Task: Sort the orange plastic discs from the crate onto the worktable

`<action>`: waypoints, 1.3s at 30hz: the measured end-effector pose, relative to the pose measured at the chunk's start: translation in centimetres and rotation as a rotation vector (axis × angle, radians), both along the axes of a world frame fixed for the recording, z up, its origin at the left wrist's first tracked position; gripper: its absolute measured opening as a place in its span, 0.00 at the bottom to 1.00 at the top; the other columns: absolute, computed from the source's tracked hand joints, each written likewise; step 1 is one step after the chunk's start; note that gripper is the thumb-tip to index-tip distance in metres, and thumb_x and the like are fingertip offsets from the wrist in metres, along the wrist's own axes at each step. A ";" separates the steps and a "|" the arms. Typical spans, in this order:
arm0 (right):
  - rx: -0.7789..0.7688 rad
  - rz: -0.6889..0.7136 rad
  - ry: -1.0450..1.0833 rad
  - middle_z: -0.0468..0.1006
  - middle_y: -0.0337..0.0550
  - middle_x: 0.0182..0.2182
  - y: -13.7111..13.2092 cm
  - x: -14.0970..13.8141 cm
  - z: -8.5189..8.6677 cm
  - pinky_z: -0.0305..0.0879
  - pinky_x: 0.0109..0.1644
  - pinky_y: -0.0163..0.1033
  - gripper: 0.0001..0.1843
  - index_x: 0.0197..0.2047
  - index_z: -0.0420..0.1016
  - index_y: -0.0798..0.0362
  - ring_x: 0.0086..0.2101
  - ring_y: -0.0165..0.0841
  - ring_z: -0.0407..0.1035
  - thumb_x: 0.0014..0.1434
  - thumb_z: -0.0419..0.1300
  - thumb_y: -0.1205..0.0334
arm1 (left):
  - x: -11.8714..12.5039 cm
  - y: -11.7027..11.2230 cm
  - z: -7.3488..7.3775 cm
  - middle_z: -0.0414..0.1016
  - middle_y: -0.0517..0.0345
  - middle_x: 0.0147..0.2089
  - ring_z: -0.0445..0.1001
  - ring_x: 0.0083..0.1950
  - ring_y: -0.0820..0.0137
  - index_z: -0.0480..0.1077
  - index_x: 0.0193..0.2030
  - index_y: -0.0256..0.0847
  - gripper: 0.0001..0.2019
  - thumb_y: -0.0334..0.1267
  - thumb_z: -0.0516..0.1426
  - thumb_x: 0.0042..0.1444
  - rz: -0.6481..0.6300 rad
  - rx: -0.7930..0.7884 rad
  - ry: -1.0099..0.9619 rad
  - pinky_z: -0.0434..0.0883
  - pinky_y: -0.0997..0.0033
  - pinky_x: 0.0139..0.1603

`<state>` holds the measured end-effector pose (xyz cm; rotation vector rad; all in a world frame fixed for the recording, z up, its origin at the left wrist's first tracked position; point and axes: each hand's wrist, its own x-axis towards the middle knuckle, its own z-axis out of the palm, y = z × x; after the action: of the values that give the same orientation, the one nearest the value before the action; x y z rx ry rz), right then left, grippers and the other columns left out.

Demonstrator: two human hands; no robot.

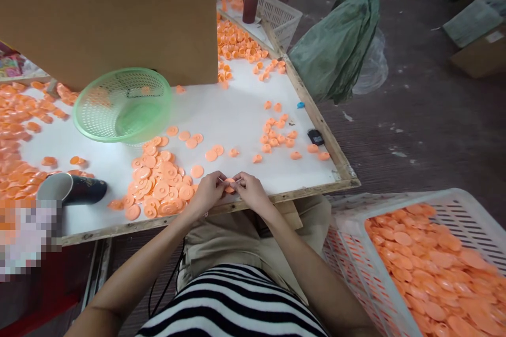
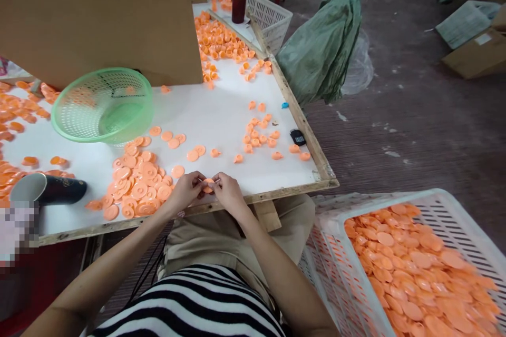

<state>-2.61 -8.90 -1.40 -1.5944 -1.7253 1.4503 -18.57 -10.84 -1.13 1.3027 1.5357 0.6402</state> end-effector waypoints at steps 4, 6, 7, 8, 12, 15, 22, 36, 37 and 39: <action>-0.159 -0.028 0.111 0.77 0.37 0.22 0.7 0.3 -0.1 0.62 0.24 0.30 0.08 0.33 0.67 0.52 0.20 0.29 0.70 0.57 0.64 0.61 | 0.0 1.1 -0.4 0.74 0.58 0.22 0.72 0.21 0.71 0.67 0.32 0.39 0.06 0.39 0.59 0.54 0.005 -0.098 -0.116 0.66 0.75 0.23; -0.216 -0.022 0.114 0.76 0.35 0.19 1.0 0.2 0.0 0.61 0.21 0.30 0.09 0.32 0.65 0.52 0.16 0.27 0.67 0.58 0.63 0.62 | -0.1 1.4 -0.4 0.74 0.59 0.21 0.71 0.20 0.71 0.66 0.32 0.39 0.07 0.39 0.59 0.54 -0.012 -0.135 -0.133 0.67 0.74 0.23; -0.238 -0.017 0.111 0.75 0.34 0.18 1.1 0.1 0.0 0.60 0.21 0.29 0.09 0.32 0.64 0.51 0.15 0.27 0.67 0.58 0.63 0.64 | -0.1 1.5 -0.4 0.74 0.59 0.21 0.71 0.20 0.71 0.66 0.31 0.39 0.07 0.38 0.59 0.54 -0.021 -0.148 -0.137 0.67 0.74 0.22; -0.253 -0.013 0.109 0.74 0.33 0.17 1.2 0.0 0.1 0.60 0.21 0.29 0.09 0.31 0.64 0.51 0.15 0.27 0.66 0.58 0.62 0.65 | -0.1 1.6 -0.4 0.73 0.59 0.21 0.71 0.19 0.72 0.65 0.31 0.39 0.06 0.38 0.59 0.54 -0.028 -0.153 -0.136 0.66 0.75 0.22; -0.302 -0.019 0.089 0.73 0.32 0.15 1.5 -0.2 0.4 0.59 0.20 0.29 0.10 0.30 0.62 0.51 0.14 0.27 0.65 0.58 0.60 0.70 | 0.2 1.6 -0.5 0.73 0.60 0.21 0.69 0.19 0.73 0.64 0.28 0.40 0.05 0.33 0.56 0.54 -0.018 -0.148 -0.073 0.63 0.76 0.20; -0.387 -0.034 0.088 0.72 0.32 0.14 1.9 -0.3 0.5 0.54 0.17 0.29 0.10 0.30 0.62 0.51 0.12 0.26 0.62 0.57 0.59 0.72 | 0.5 1.9 -0.3 0.71 0.61 0.20 0.68 0.18 0.74 0.64 0.28 0.40 0.05 0.30 0.55 0.53 -0.003 -0.191 -0.005 0.61 0.77 0.19; -0.507 -0.101 0.135 0.73 0.33 0.15 2.2 -1.1 0.3 0.49 0.14 0.29 0.09 0.32 0.61 0.51 0.12 0.26 0.59 0.58 0.56 0.74 | 0.7 3.0 0.3 0.69 0.63 0.20 0.69 0.17 0.75 0.63 0.27 0.38 0.08 0.24 0.57 0.48 -0.025 -0.315 0.061 0.61 0.79 0.18; 0.053 -0.148 0.115 0.76 0.38 0.22 0.0 -0.1 -0.2 0.64 0.31 0.34 0.02 0.36 0.68 0.51 0.27 0.34 0.73 0.58 0.55 0.65 | 2.1 0.6 -0.1 0.72 0.61 0.23 0.68 0.20 0.73 0.66 0.36 0.40 0.07 0.40 0.53 0.59 0.087 0.040 -0.007 0.63 0.75 0.23; 0.106 -0.175 0.111 0.77 0.39 0.22 -0.3 1.1 0.1 0.64 0.32 0.35 0.04 0.38 0.69 0.51 0.27 0.34 0.73 0.59 0.55 0.62 | 2.3 0.0 0.0 0.73 0.60 0.26 0.69 0.22 0.73 0.67 0.39 0.40 0.08 0.42 0.53 0.59 0.083 0.086 0.011 0.63 0.75 0.25; 0.230 -0.289 0.062 0.78 0.41 0.25 -1.2 5.0 0.6 0.65 0.34 0.37 0.10 0.42 0.71 0.51 0.28 0.36 0.73 0.61 0.53 0.56 | 2.4 -1.1 0.2 0.75 0.58 0.33 0.71 0.28 0.73 0.68 0.45 0.40 0.11 0.42 0.53 0.59 0.055 0.165 0.058 0.65 0.75 0.28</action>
<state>2.40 -10.12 -0.77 -1.5794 -1.4931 1.1088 -16.21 -11.97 -0.88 1.4160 1.5975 0.7842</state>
